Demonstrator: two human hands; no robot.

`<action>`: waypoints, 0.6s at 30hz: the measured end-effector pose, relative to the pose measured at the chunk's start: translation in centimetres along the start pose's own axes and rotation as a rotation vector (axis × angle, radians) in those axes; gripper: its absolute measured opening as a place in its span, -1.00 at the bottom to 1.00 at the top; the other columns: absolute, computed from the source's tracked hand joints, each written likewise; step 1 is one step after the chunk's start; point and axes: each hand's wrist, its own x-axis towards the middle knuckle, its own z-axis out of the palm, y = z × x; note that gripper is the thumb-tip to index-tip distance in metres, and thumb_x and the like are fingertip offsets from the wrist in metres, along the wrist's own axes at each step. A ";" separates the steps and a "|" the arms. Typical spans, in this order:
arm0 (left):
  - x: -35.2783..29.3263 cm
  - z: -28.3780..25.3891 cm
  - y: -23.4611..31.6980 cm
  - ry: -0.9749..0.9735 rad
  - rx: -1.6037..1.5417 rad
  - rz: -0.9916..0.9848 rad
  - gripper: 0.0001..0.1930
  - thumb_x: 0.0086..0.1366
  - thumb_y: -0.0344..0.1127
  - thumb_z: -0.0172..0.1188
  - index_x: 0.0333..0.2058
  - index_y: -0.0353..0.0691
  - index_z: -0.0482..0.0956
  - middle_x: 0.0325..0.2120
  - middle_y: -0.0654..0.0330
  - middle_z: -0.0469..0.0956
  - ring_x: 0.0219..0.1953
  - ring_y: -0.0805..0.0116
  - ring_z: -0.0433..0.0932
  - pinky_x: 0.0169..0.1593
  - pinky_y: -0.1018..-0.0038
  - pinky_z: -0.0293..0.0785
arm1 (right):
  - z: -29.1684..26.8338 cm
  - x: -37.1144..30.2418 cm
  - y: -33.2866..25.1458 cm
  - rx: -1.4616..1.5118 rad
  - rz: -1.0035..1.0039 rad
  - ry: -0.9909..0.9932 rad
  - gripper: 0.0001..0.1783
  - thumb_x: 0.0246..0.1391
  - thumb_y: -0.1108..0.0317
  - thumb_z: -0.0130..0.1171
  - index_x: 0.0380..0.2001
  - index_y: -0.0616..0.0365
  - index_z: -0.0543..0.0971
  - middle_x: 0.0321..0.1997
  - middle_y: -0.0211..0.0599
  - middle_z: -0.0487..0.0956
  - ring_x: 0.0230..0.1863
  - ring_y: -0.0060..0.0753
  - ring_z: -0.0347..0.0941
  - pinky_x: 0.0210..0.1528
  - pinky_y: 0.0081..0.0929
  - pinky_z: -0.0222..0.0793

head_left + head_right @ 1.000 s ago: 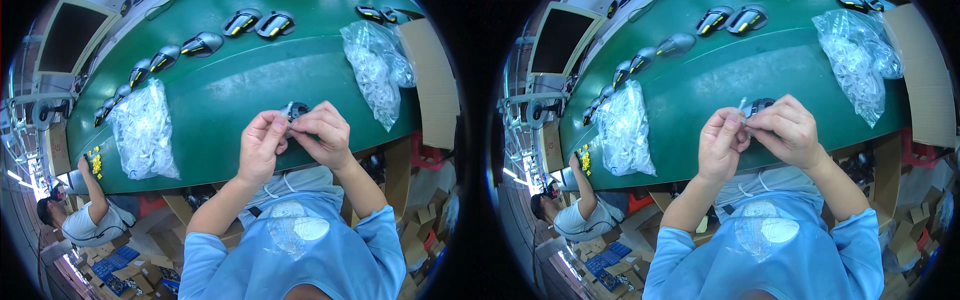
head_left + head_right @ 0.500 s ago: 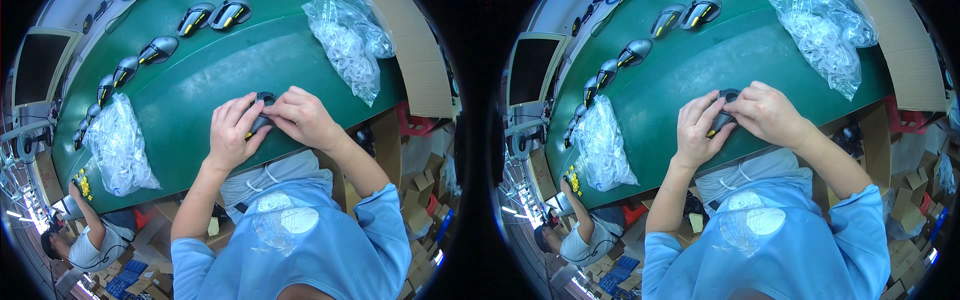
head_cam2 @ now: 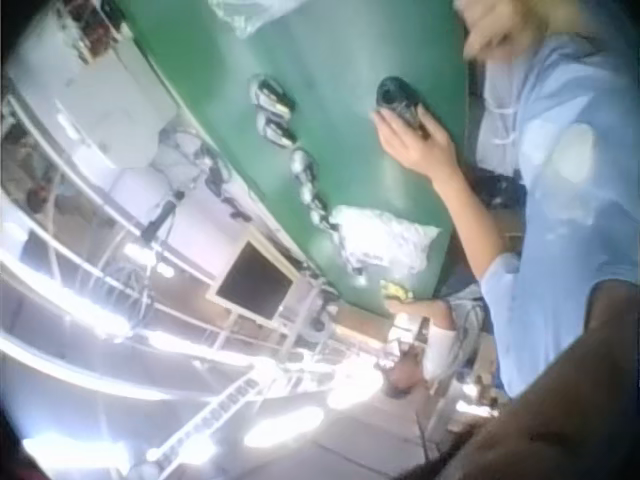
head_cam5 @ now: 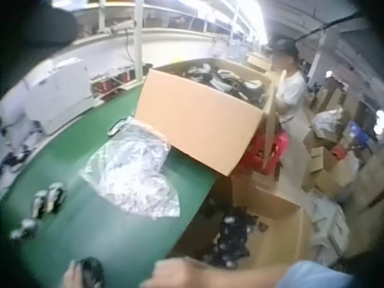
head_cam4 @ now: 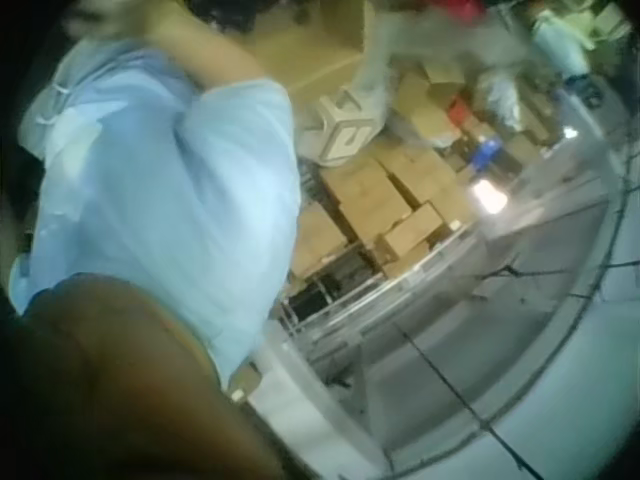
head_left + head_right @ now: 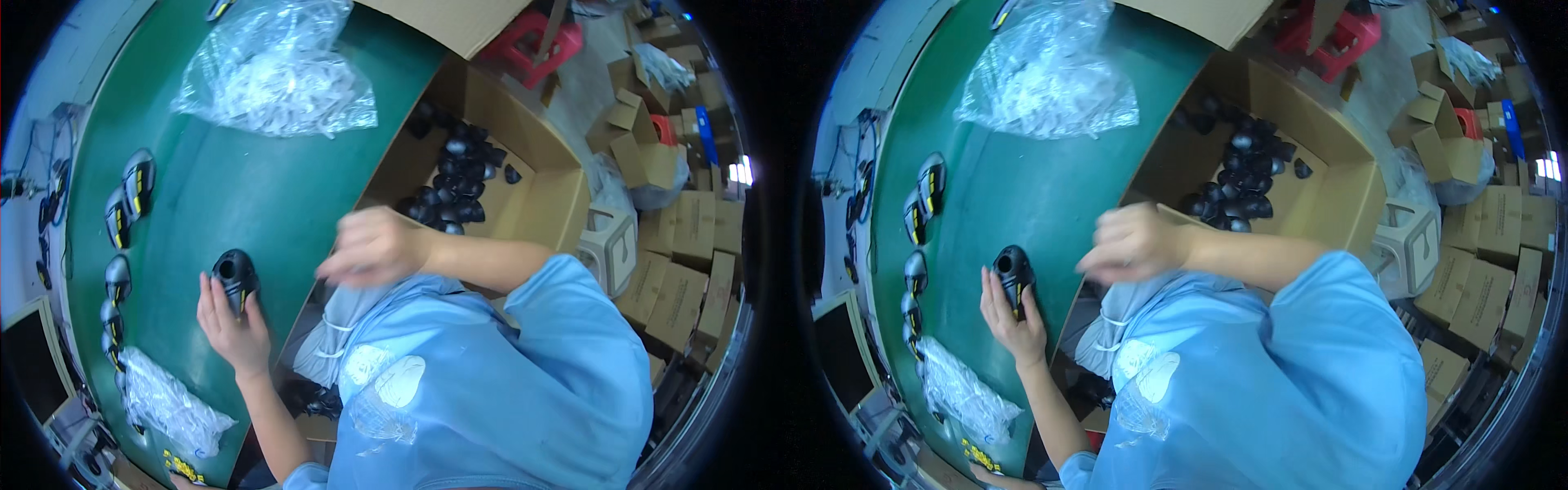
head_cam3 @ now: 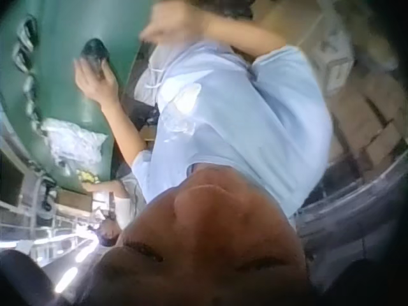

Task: The person assembles plastic components onto a device housing by hand, attaching white plastic pins and other device parts to the housing.

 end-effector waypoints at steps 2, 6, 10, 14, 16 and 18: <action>0.0 0.2 -0.3 -0.008 -0.017 -0.011 -0.35 0.43 -0.38 0.41 0.44 -0.38 0.46 0.44 -0.22 0.46 0.34 -0.25 0.52 0.39 0.01 0.42 | -4.1 -5.2 2.5 -0.252 0.306 0.196 -0.91 0.13 0.32 0.48 -0.27 -0.05 0.83 -0.35 -0.35 0.75 -0.40 -0.19 0.59 -0.31 -0.21 0.54; 0.1 0.0 -0.4 -0.021 -0.007 -0.005 -0.35 0.44 -0.39 0.39 0.44 -0.40 0.44 0.44 -0.23 0.45 0.35 -0.24 0.51 0.39 0.01 0.41 | -9.0 -16.5 15.3 -0.682 1.206 -0.147 -0.70 0.11 0.34 0.38 -0.09 0.21 0.76 0.13 0.02 0.71 0.14 0.06 0.68 0.14 -0.11 0.62; 0.4 -0.1 0.0 -0.026 0.013 -0.031 -0.25 0.30 -0.46 0.46 0.44 -0.39 0.40 0.40 -0.28 0.48 0.29 -0.31 0.55 0.33 -0.05 0.48 | -8.5 -19.7 21.1 -1.033 0.896 -0.273 -0.44 0.12 0.36 0.33 0.24 0.11 0.68 0.30 0.00 0.67 0.31 0.21 0.57 0.41 -0.09 0.49; 0.0 -0.3 0.0 -0.033 -0.047 -0.058 -0.14 0.25 -0.44 0.49 0.48 -0.39 0.31 0.37 -0.27 0.51 0.29 -0.30 0.56 0.37 -0.05 0.46 | -10.9 -24.6 23.9 -0.919 1.029 -0.099 -0.53 0.13 0.38 0.30 0.14 0.14 0.73 0.18 0.09 0.71 0.28 0.24 0.59 0.39 -0.01 0.49; -0.5 -1.0 0.0 -0.056 -0.089 -0.152 -0.24 0.28 -0.45 0.47 0.43 -0.41 0.42 0.37 -0.23 0.51 0.30 -0.23 0.55 0.41 0.06 0.43 | -9.8 -20.8 22.9 -0.843 1.442 -0.141 -0.61 0.11 0.42 0.26 0.02 0.26 0.73 0.04 0.23 0.73 0.22 0.36 0.60 0.35 0.05 0.50; 0.3 -0.7 -0.1 -0.044 -0.113 -0.103 -0.29 0.22 -0.45 0.51 0.35 -0.34 0.51 0.36 -0.22 0.51 0.31 -0.24 0.55 0.41 0.04 0.43 | -13.4 -22.9 20.7 -0.812 1.176 0.225 -0.59 0.29 0.37 0.31 0.15 0.32 0.67 0.12 0.19 0.74 0.16 0.16 0.69 0.32 -0.11 0.55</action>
